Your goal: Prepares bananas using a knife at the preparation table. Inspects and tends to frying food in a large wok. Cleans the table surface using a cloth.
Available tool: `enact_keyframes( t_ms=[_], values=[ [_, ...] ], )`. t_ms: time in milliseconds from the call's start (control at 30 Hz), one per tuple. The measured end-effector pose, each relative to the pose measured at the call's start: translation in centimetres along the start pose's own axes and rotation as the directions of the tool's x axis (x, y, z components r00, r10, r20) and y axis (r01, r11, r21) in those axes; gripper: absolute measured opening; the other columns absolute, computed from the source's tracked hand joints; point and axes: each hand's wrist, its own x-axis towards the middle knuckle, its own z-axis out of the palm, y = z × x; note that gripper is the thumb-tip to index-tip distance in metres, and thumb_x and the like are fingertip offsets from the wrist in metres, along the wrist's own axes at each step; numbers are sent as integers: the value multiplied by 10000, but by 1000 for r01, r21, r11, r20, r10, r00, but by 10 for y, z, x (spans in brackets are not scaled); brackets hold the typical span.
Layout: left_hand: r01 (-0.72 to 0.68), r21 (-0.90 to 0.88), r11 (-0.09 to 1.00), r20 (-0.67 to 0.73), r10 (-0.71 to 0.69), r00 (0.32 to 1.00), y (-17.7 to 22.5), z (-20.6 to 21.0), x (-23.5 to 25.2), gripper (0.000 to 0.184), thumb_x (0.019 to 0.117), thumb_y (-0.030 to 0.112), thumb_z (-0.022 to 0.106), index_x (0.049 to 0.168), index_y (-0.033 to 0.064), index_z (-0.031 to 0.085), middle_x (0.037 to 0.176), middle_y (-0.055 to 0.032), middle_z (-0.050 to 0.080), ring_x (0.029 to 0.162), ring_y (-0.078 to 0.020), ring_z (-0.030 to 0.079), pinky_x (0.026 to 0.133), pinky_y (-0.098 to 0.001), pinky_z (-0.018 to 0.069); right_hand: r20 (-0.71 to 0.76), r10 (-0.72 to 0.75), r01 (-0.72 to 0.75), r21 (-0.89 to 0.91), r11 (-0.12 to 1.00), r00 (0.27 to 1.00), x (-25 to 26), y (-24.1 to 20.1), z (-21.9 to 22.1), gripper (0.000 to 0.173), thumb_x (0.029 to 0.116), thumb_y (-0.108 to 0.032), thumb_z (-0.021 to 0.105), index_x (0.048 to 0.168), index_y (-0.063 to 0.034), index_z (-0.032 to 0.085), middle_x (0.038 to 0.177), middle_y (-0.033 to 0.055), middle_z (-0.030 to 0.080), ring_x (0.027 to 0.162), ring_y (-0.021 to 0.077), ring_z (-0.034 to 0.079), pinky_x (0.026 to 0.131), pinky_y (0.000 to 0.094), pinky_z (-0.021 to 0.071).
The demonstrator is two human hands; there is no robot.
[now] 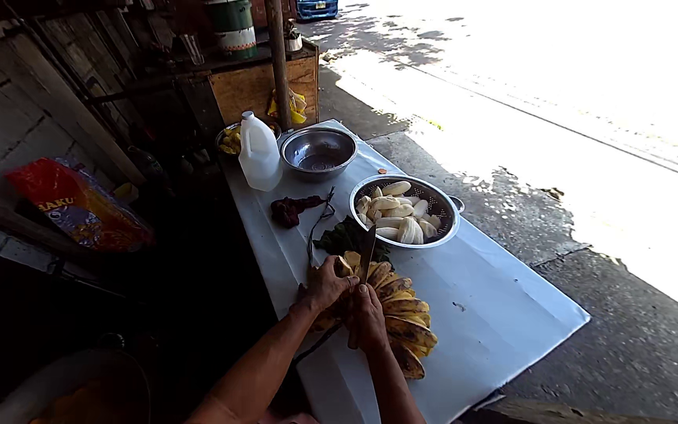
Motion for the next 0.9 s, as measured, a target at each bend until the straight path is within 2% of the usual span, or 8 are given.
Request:
enact_keyframes(
  t_ms=[300, 400, 467, 567, 633, 767, 833, 900],
  values=[
    [-43, 365, 930, 17, 40, 999, 10, -10, -36, 611, 889, 166, 698, 1476, 118, 533, 1388, -137, 612, 1271, -257, 599, 1080, -468, 485, -123, -31, 22, -73, 997, 992, 7, -5, 6, 336, 1135, -263, 302, 1153, -23, 536, 646, 62, 553, 455, 137, 501, 425, 281, 464],
    [64, 233, 970, -120, -37, 992, 4, -8, -35, 485, 896, 77, 628, 1380, 77, 610, 1299, -142, 657, 1192, -259, 643, 1031, -484, 516, -120, -107, 102, -45, 994, 987, -14, -5, 12, 386, 1100, -206, 422, 1421, 1, 473, 873, 124, 701, 535, 155, 592, 458, 287, 504],
    [73, 18, 997, -172, -69, 983, -3, -7, -27, 335, 862, 24, 620, 1186, 38, 702, 1092, -122, 727, 1012, -218, 701, 917, -455, 568, -104, -205, 185, -176, 967, 973, -26, 5, 11, 605, 1003, -171, 565, 1556, -32, 362, 1102, 110, 709, 677, 146, 646, 538, 284, 538],
    [70, -201, 977, -133, -98, 986, -9, -10, -21, 188, 829, -68, 607, 981, -20, 707, 907, -122, 710, 836, -191, 680, 781, -399, 569, -97, -285, 196, -520, 831, 954, -27, 11, 14, 852, 923, -160, 722, 1617, -23, 248, 1420, 183, 589, 1085, 236, 671, 918, 410, 555],
    [89, -280, 956, -74, -114, 991, -10, -15, -22, 185, 849, -94, 588, 986, -34, 697, 893, -123, 702, 789, -177, 668, 724, -358, 566, -90, -358, 218, -649, 728, 929, -20, 8, 20, 916, 875, -177, 793, 1593, 33, 263, 1408, 250, 585, 1178, 330, 660, 1019, 486, 521],
    [164, -447, 879, 90, -138, 986, -16, -22, -30, 213, 861, -84, 578, 1047, -14, 656, 770, -76, 668, 531, -110, 550, 456, -256, 436, -43, -338, 201, -731, 652, 940, -8, 3, 14, 926, 831, -255, 822, 1572, 10, 335, 1253, 227, 679, 1062, 353, 703, 935, 546, 550],
    [153, -431, 889, 134, -105, 985, -18, -24, -32, 235, 860, -85, 588, 1073, -15, 660, 785, -73, 681, 522, -99, 543, 451, -247, 431, -26, -254, 173, -664, 728, 967, -7, 3, 5, 866, 814, -304, 820, 1542, -60, 421, 1225, 174, 693, 1050, 287, 699, 917, 514, 559],
    [74, -301, 951, 126, -37, 991, -17, -25, -35, 268, 887, -61, 594, 1140, -19, 674, 906, -81, 717, 677, -102, 632, 591, -266, 520, -12, -195, 155, -561, 813, 981, -7, -1, -2, 765, 785, -335, 819, 1451, -94, 531, 1192, 115, 698, 1028, 198, 694, 896, 444, 579]
  ],
)
